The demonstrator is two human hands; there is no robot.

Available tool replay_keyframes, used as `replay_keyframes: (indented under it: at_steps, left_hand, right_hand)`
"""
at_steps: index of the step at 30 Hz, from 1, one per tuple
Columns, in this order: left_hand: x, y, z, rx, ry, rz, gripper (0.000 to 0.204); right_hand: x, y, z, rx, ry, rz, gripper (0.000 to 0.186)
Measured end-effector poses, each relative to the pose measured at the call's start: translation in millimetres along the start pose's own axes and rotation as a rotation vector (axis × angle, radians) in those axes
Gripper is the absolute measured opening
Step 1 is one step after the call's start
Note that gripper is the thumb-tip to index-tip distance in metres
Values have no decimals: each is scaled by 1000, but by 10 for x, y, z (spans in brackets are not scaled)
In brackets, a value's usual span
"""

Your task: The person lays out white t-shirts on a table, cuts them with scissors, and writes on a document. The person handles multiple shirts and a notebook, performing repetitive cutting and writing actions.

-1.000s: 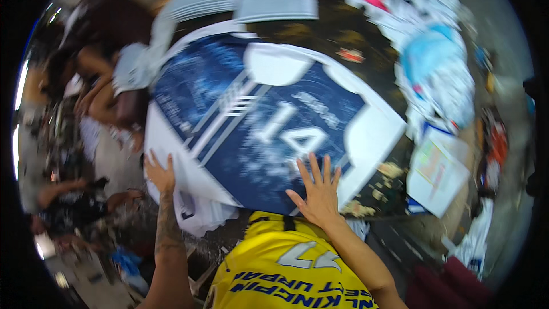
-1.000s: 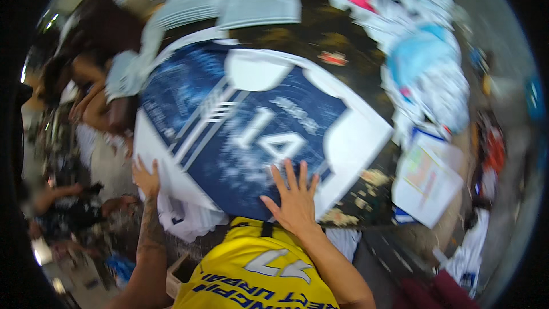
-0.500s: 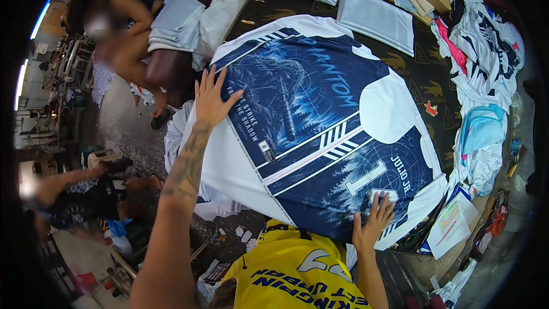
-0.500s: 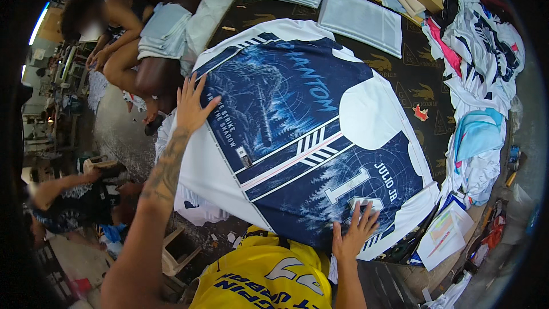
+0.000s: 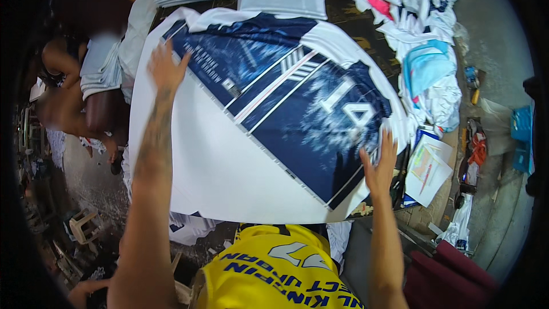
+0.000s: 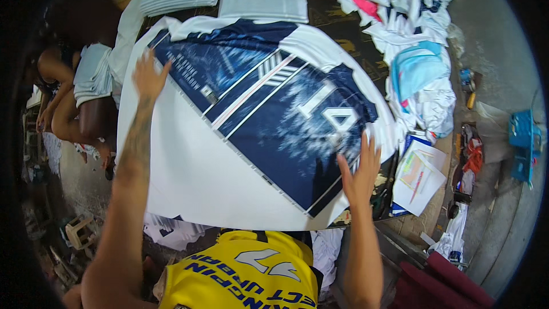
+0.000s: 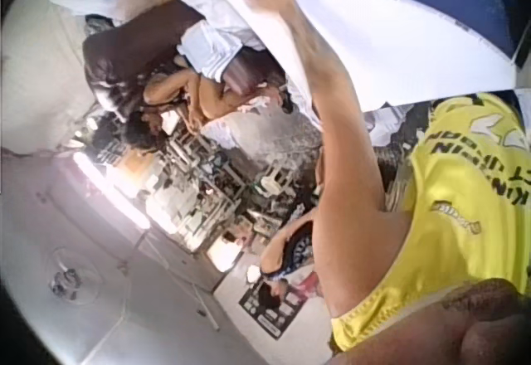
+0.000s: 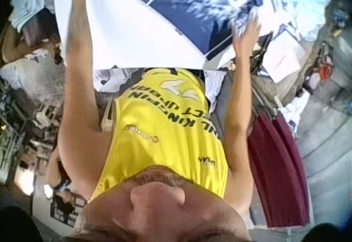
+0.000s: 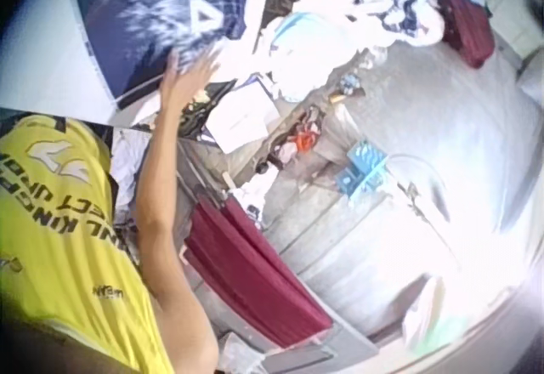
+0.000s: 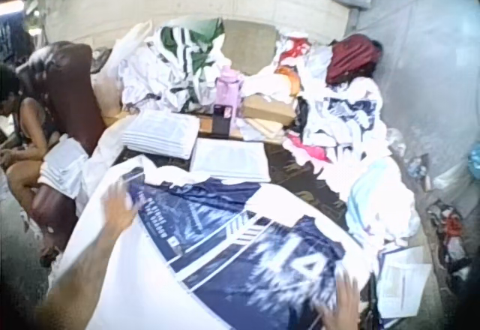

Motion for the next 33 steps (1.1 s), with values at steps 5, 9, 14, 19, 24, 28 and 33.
replay_keyframes:
  at_steps: [5, 9, 14, 19, 24, 28, 33]
  left_hand:
    - [-886, -2940, -659, -223, -275, -190, 46]
    - [-2893, -4281, -736, 214, -712, 363, 45]
    - [-4203, -4511, -892, 286, -498, 825, 42]
    - [-4190, -4534, -993, 88, -621, 743, 22]
    - [-3997, -4744, -1158, 13, -692, 443, 16]
    - [-4054, -4767, -1292, 10, -694, 364, 18]
    - [-4187, -4836, -1350, -2, -604, 397, 19]
  right_hand:
    - [-1413, -1348, -131, 44, -146, 332, 80]
    - [-2051, -1331, -270, -38, -26, 311, 58]
    - [-2662, -865, -346, 212, 207, 404, 28]
    - [-3109, -1652, -611, 885, 729, 571, 40]
    - [-3227, -2633, -798, 1195, 92, 453, 65]
    - [-2594, -2690, -444, 1470, 6, 136, 68]
    - [-1973, -2411, -110, 1407, 18, -8, 71]
Point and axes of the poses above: each hand's wrist, its own y-axis towards the middle knuckle, its own z-axis out of the palm, x = y × z, the point moved 9 cm from there along y, towards the middle knuckle, and after that the axes turned 15 degrees about z, right-handed, at the moved point
